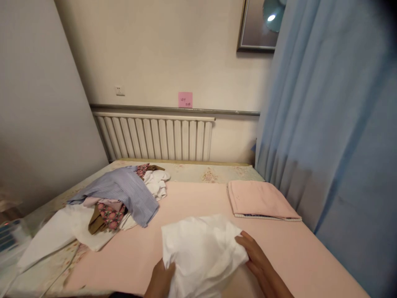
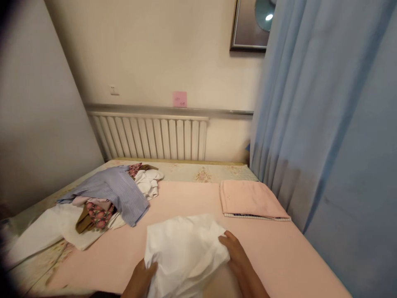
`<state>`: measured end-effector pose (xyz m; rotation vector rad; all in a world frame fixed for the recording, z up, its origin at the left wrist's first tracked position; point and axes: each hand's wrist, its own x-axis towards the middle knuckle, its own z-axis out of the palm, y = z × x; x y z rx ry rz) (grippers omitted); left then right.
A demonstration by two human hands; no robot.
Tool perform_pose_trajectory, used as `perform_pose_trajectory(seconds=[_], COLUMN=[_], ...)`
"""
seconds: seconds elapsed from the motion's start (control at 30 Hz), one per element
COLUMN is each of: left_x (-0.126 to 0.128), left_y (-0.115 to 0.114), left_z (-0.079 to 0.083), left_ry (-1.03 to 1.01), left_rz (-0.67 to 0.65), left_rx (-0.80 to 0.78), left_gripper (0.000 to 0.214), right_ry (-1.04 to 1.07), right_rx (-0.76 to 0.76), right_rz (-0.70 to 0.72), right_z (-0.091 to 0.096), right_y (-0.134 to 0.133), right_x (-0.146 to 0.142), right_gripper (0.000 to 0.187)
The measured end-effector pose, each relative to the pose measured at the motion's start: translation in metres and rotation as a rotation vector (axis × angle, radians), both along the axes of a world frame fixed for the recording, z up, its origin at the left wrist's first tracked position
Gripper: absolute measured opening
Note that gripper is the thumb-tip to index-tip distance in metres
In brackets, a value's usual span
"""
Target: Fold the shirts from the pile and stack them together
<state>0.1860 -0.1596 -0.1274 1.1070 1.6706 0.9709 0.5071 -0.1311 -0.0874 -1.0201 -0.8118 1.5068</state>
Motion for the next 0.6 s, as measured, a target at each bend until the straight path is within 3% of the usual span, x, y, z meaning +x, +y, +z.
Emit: perform_pose_trajectory(seconds=[0.13,0.23,0.3,0.4,0.5,0.6], left_x=[0.019,0.028,0.029,0.022,0.010,-0.001], left_y=[-0.007,-0.002,0.009,0.027,0.038,0.039], left_z=[0.019,0.032,0.033,0.018,-0.005,-0.021], left_ry=[-0.111,-0.153,-0.138,0.032,0.154,0.142], left_rz=[-0.100,-0.060,0.006,0.072,0.051,0.017], left_rx=[0.117,0.128,0.154,0.127,0.026,0.010], left_gripper=[0.030,0.030,0.032,0.033,0.029,0.029], right_ry=[0.019,0.030,0.022,0.004,-0.038,-0.004], right_rx=[0.067,0.126,0.153,0.097,-0.087,-0.226], right_rz=[-0.057,-0.114,-0.127,-0.178,-0.199,-0.217], right_z=[0.042,0.069,0.076,0.058,0.015,-0.028], right_y=[-0.020,-0.016,-0.002,0.026,0.045,0.043], right_x=[0.021,0.032,0.034,0.030,0.019,0.008], right_gripper=[0.040,0.047,0.048,0.051,0.052,0.049])
